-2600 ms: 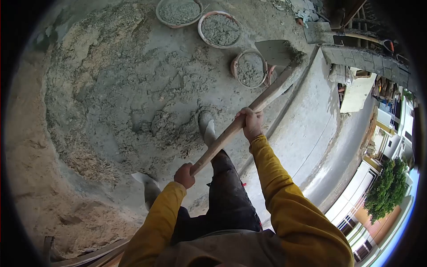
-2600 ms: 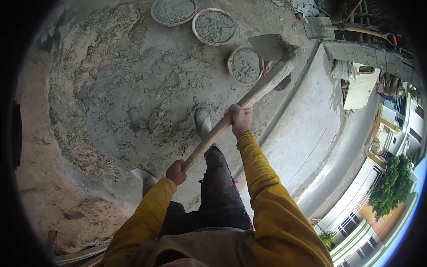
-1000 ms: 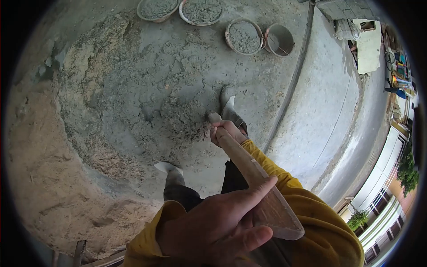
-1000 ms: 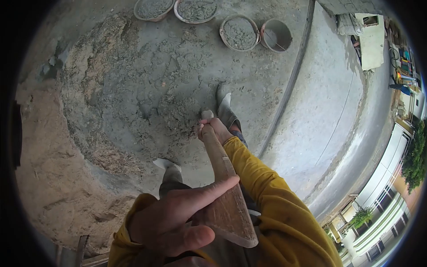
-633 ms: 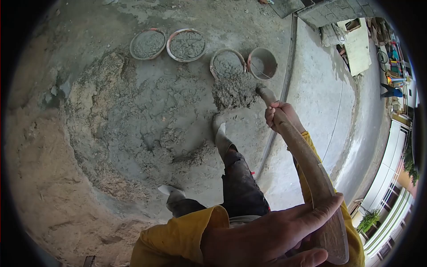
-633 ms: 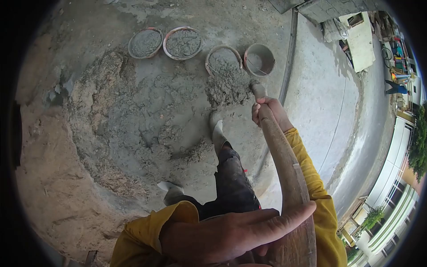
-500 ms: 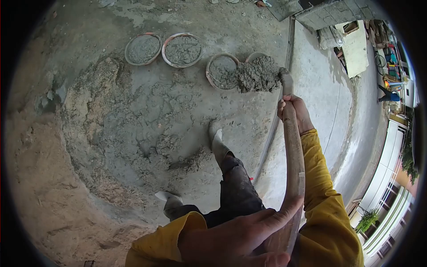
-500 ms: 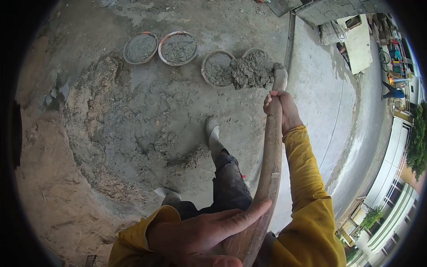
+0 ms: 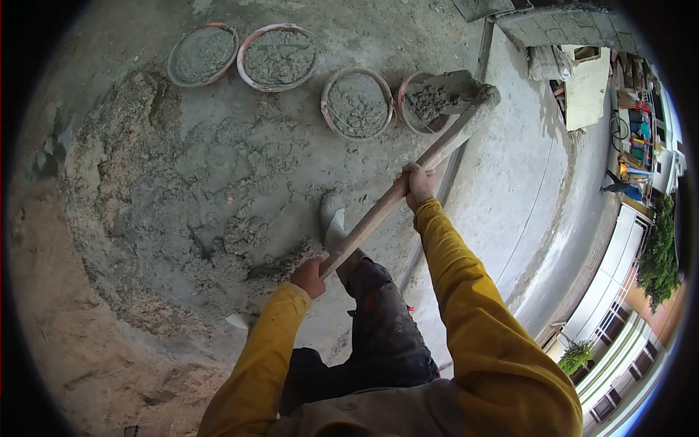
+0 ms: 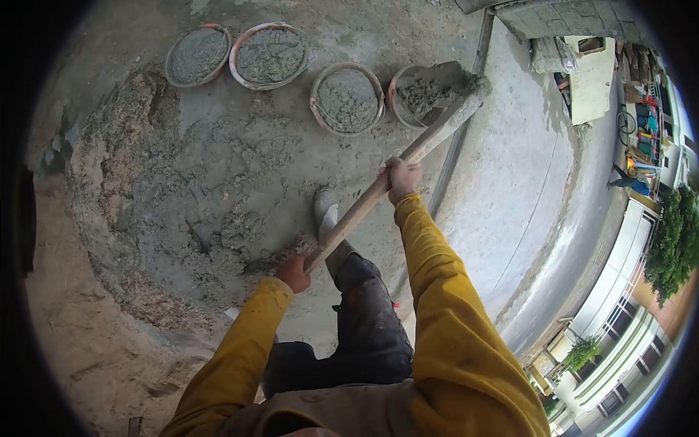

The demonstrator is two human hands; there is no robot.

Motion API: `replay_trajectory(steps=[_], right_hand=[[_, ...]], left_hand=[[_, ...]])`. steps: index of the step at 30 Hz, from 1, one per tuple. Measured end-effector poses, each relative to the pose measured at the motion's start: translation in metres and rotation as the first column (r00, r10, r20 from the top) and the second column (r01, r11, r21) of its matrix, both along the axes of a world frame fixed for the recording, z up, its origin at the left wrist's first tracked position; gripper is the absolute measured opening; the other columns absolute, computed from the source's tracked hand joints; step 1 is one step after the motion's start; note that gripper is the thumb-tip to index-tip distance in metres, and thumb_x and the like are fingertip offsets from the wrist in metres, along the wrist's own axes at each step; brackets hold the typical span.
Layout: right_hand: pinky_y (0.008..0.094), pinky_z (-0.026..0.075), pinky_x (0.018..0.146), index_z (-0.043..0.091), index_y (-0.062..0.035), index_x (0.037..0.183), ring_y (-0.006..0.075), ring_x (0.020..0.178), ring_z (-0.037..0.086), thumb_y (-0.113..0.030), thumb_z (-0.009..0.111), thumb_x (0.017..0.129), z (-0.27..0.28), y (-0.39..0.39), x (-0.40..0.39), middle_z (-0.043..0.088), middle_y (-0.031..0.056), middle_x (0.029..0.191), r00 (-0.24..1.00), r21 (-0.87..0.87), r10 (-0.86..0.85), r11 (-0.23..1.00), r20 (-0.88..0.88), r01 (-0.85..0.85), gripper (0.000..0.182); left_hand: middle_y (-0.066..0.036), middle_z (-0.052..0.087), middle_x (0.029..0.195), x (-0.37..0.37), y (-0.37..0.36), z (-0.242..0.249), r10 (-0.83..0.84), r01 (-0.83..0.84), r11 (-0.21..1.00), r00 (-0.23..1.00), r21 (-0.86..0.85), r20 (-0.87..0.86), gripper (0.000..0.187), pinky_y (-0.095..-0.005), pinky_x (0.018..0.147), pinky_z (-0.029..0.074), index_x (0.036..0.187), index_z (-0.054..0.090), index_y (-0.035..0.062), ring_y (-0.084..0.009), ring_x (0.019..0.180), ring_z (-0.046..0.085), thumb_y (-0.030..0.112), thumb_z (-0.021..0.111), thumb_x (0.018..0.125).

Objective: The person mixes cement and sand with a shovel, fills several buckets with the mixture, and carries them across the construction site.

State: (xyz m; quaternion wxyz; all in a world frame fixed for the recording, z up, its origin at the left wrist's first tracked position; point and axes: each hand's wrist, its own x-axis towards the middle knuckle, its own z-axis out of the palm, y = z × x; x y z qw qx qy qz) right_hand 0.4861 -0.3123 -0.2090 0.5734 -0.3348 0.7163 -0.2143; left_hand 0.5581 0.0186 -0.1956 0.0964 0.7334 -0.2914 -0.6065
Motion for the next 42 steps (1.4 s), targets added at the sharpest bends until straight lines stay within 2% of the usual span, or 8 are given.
replay_trajectory(steps=[7, 12, 21, 26, 30, 35, 37, 42], right_hand=[[0.0401, 0.052, 0.054, 0.047, -0.0005, 0.078, 0.0241, 0.056, 0.057, -0.006, 0.049, 0.082, 0.111, 0.105, -0.021, 0.053, 0.0112, 0.067, 0.984, 0.055, 0.059, 0.996, 0.169, -0.069, 0.007], [0.0368, 0.051, 0.052, 0.052, 0.0013, 0.072, 0.0233, 0.054, 0.057, -0.001, 0.049, 0.079, 0.162, 0.241, -0.009, 0.053, 0.0114, 0.062, 0.949, 0.208, 0.048, 0.971, 0.311, -0.117, 0.008], [0.0365, 0.049, 0.043, 0.049, 0.0005, 0.077, 0.0218, 0.046, 0.055, -0.003, 0.057, 0.077, 0.017, 0.415, 0.081, 0.052, 0.0094, 0.062, 0.928, 0.330, 0.341, 0.867, 0.151, -0.373, 0.009], [0.0429, 0.048, 0.051, 0.051, 0.0002, 0.075, 0.0250, 0.052, 0.055, -0.004, 0.054, 0.079, -0.009, 0.564, 0.133, 0.053, 0.0111, 0.062, 0.938, 0.620, 0.329, 0.716, 0.105, -0.321, 0.007], [0.0415, 0.049, 0.053, 0.050, -0.0013, 0.080, 0.0245, 0.055, 0.055, -0.004, 0.051, 0.081, -0.016, 0.606, 0.125, 0.054, 0.0114, 0.065, 0.920, 0.764, 0.313, 0.524, 0.236, -0.375, 0.003], [0.0330, 0.051, 0.056, 0.042, -0.0048, 0.083, 0.0184, 0.053, 0.050, -0.006, 0.048, 0.086, 0.002, 0.527, 0.120, 0.048, 0.0054, 0.065, 0.947, 0.867, 0.085, 0.384, 0.310, -0.319, 0.006], [0.0316, 0.051, 0.055, 0.043, -0.0050, 0.082, 0.0167, 0.054, 0.051, -0.007, 0.048, 0.086, 0.014, 0.480, 0.116, 0.049, 0.0049, 0.065, 0.954, 0.890, 0.026, 0.352, 0.298, -0.288, 0.007], [0.0284, 0.052, 0.055, 0.046, -0.0056, 0.074, 0.0133, 0.055, 0.054, -0.008, 0.050, 0.084, 0.064, 0.363, 0.097, 0.051, 0.0020, 0.066, 0.923, 0.928, -0.148, 0.181, 0.354, -0.327, 0.012]], left_hand=[[-0.017, 0.061, 0.098, -0.025, 0.116, 0.112, 0.176, -0.195, 0.954, 0.979, -0.228, -0.102, 0.033, -0.0445, 0.080, 0.048, 0.102, 0.058, 0.0055, -0.0380, 0.094, 0.059, 0.010, 0.065, 0.071], [-0.016, 0.061, 0.087, -0.045, 0.254, 0.205, 0.298, -0.322, 0.940, 0.936, -0.111, -0.189, 0.026, -0.0456, 0.072, 0.048, 0.096, 0.057, 0.0069, -0.0396, 0.085, 0.060, 0.015, 0.066, 0.073], [-0.022, 0.062, 0.090, -0.006, 0.389, 0.198, 0.511, -0.515, 0.857, 0.846, 0.012, -0.151, 0.042, -0.0421, 0.074, 0.049, 0.101, 0.056, 0.0011, -0.0396, 0.086, 0.061, 0.020, 0.073, 0.068], [-0.018, 0.060, 0.083, 0.087, 0.467, 0.281, 0.508, -0.469, 0.840, 0.857, 0.273, -0.089, 0.050, -0.0386, 0.068, 0.047, 0.111, 0.053, -0.0030, -0.0286, 0.071, 0.058, 0.020, 0.072, 0.070], [-0.021, 0.061, 0.080, 0.114, 0.461, 0.323, 0.489, -0.429, 0.852, 0.857, 0.300, -0.162, 0.053, -0.0403, 0.069, 0.048, 0.118, 0.045, -0.0063, -0.0347, 0.074, 0.062, 0.024, 0.065, 0.080], [-0.018, 0.062, 0.095, 0.126, 0.375, 0.344, 0.650, -0.731, 0.676, 0.536, 0.088, -0.540, 0.067, -0.0369, 0.071, 0.048, 0.141, 0.023, -0.0091, -0.0237, 0.080, 0.060, 0.022, 0.054, 0.090], [-0.026, 0.056, 0.115, 0.115, 0.334, 0.333, 0.484, -0.755, 0.557, 0.634, -0.346, -0.603, 0.069, -0.0364, 0.087, 0.047, 0.142, 0.020, -0.0116, -0.0302, 0.102, 0.060, 0.029, 0.050, 0.094], [-0.034, 0.040, 0.134, 0.114, 0.200, 0.356, 0.206, -0.708, 0.658, 0.497, -0.257, -0.843, 0.081, -0.0384, 0.103, 0.037, 0.142, 0.015, -0.0134, -0.0359, 0.126, 0.045, 0.043, 0.049, 0.095]])
